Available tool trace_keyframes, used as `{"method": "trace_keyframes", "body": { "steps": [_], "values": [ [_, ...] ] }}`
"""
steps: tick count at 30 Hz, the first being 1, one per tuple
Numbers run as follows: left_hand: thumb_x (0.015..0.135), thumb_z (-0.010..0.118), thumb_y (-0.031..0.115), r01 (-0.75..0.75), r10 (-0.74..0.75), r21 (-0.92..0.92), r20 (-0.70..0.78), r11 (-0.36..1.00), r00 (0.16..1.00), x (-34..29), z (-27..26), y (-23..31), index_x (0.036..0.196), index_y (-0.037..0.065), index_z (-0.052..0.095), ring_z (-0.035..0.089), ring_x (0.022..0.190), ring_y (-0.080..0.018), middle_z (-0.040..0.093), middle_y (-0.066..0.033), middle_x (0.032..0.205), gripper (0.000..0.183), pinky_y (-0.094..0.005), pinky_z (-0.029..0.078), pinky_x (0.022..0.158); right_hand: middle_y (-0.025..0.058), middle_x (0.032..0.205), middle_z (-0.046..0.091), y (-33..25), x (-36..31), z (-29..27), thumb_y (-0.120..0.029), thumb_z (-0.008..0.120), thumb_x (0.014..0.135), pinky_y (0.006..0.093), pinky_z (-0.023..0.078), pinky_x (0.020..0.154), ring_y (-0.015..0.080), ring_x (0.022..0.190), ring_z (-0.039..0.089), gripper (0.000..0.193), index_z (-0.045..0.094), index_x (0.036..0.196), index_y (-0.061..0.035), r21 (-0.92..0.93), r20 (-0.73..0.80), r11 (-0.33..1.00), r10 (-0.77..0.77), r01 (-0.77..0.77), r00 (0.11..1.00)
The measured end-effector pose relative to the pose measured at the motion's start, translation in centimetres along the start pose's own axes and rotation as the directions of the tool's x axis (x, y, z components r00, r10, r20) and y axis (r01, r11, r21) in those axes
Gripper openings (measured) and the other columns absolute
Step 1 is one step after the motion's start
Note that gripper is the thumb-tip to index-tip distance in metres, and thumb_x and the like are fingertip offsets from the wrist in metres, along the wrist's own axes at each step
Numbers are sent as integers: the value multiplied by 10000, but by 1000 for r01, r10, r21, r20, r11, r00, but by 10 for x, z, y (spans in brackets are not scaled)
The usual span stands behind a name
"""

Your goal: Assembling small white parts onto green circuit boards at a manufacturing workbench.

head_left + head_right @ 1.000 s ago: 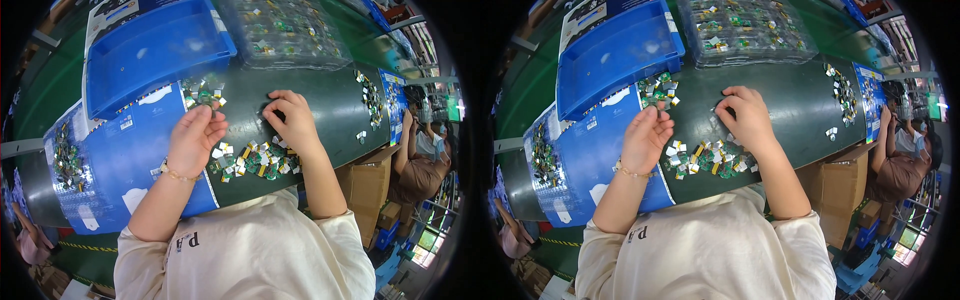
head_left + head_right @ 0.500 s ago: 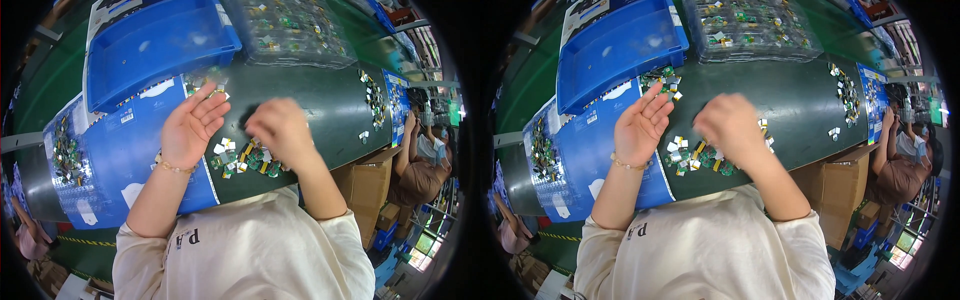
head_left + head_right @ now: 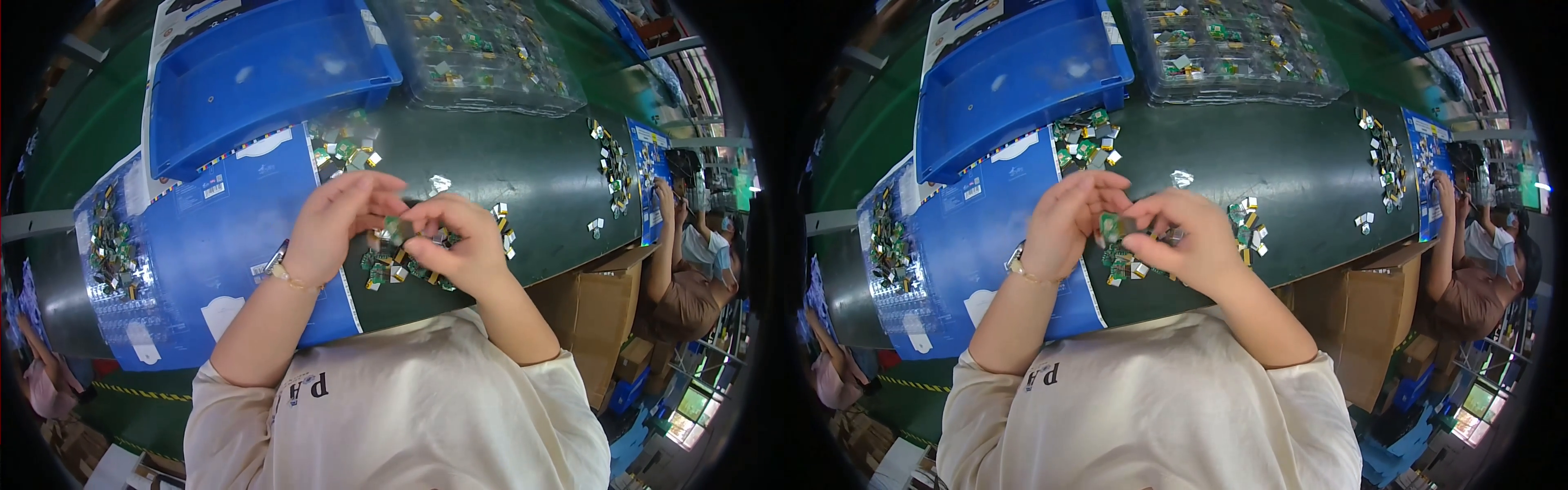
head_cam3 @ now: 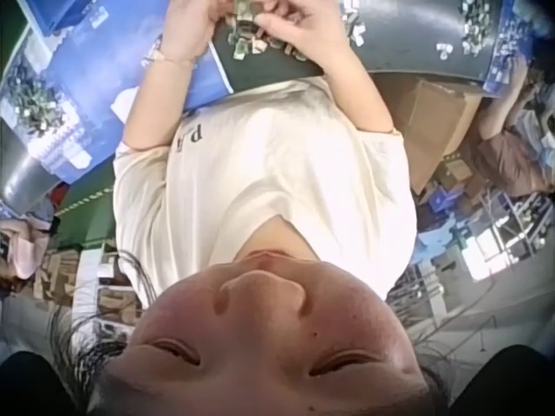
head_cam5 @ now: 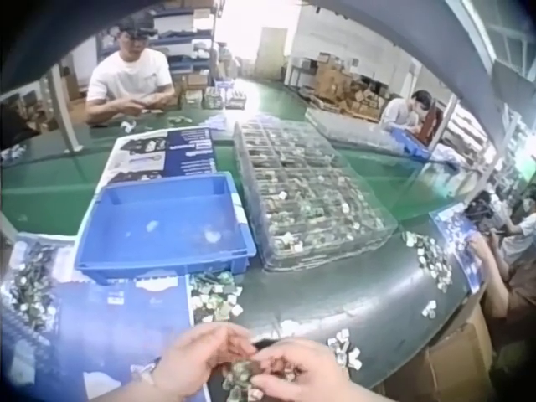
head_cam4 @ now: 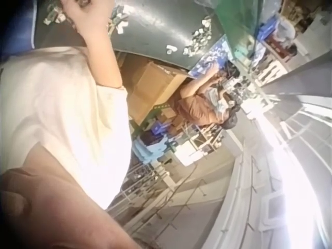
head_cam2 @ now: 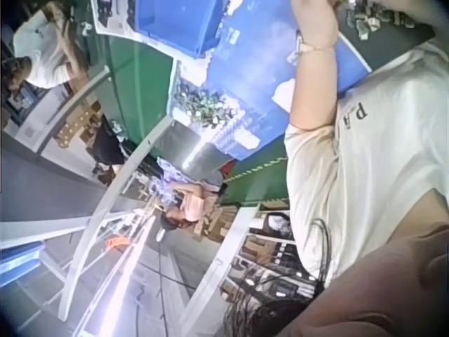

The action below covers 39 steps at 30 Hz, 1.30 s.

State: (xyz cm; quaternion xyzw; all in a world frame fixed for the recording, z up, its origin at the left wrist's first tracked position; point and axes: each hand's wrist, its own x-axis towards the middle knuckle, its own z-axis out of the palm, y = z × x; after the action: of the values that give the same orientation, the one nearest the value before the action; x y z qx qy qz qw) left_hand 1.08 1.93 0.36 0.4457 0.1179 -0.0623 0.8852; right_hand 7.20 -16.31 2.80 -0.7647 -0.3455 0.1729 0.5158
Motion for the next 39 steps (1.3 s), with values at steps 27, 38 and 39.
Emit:
{"method": "trace_keyframes", "body": {
  "steps": [27, 38, 39],
  "values": [
    [866, 502, -35, -234, 217, 303, 88, 924, 972, -6, 20, -13, 1122, 1, 548, 548, 889, -102, 568, -56, 962, 262, -223, 446, 764, -6, 762, 578, -2, 0, -2, -51, 713, 722, 177, 403, 619, 38, 674, 495, 218, 591, 894, 5, 195, -143, 957, 243, -213, 960],
    [921, 441, 53, 43, -11, -272, 119, 961, 993, -6, 15, -17, 1209, 73, 391, 529, 750, -83, 558, -41, 889, 293, -213, 442, 667, 42, 803, 597, -2, 7, -1, -157, 783, 578, 312, 414, 631, 209, 718, 546, 295, 646, 833, -98, -507, -165, 789, -484, 347, 859],
    [921, 447, 57, 45, -26, -260, 78, 965, 997, -6, 17, -16, 1201, 72, 394, 535, 756, -82, 560, -40, 892, 285, -216, 447, 666, 42, 803, 597, -2, 7, 2, -157, 783, 578, 312, 414, 631, 209, 718, 546, 295, 646, 833, -98, -509, -166, 788, -484, 346, 859]
  ]
}}
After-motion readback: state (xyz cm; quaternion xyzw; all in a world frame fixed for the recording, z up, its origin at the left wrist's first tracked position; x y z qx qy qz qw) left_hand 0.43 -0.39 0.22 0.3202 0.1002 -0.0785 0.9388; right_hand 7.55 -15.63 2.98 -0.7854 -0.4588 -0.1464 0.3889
